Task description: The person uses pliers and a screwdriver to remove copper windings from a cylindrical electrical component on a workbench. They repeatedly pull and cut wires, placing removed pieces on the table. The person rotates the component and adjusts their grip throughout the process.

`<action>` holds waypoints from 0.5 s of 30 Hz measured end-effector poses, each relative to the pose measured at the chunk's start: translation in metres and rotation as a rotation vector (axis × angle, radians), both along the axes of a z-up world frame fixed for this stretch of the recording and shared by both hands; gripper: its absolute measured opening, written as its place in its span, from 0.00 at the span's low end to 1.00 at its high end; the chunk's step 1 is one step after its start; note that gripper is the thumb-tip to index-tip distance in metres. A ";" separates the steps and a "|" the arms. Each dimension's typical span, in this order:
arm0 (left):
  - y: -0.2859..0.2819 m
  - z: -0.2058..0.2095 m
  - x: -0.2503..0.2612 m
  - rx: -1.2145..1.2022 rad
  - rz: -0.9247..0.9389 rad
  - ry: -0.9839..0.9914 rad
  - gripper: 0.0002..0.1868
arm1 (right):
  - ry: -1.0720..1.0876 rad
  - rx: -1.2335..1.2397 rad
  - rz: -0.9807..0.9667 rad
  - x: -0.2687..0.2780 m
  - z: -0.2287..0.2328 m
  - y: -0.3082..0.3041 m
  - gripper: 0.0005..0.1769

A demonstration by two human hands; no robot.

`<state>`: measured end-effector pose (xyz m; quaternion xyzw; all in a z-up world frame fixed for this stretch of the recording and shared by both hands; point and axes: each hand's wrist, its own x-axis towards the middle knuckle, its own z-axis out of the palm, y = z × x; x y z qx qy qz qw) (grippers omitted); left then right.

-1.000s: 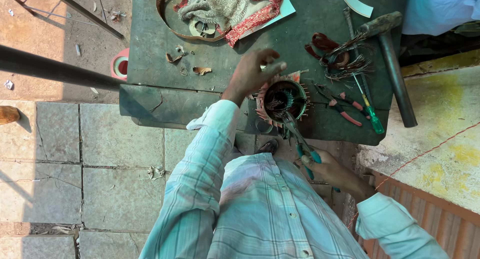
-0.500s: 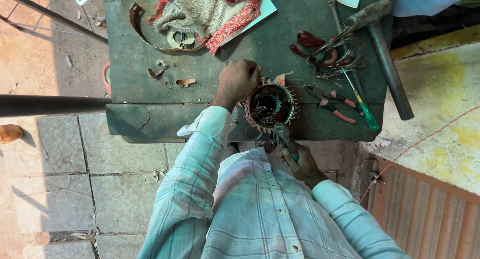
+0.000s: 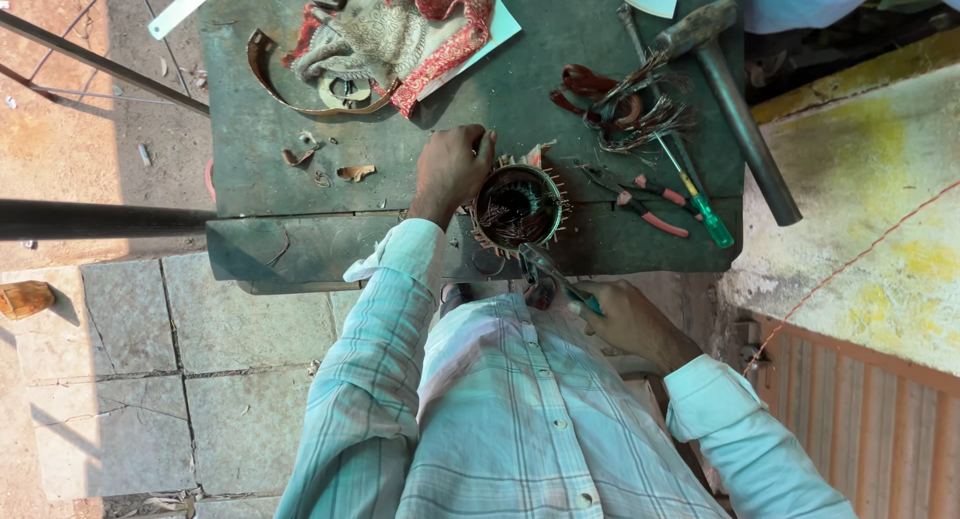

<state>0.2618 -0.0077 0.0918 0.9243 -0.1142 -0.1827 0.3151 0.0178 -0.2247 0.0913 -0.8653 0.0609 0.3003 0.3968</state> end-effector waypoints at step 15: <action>0.045 0.017 -0.139 -0.622 0.483 -0.428 0.16 | 0.233 0.183 -0.101 -0.005 -0.079 -0.040 0.30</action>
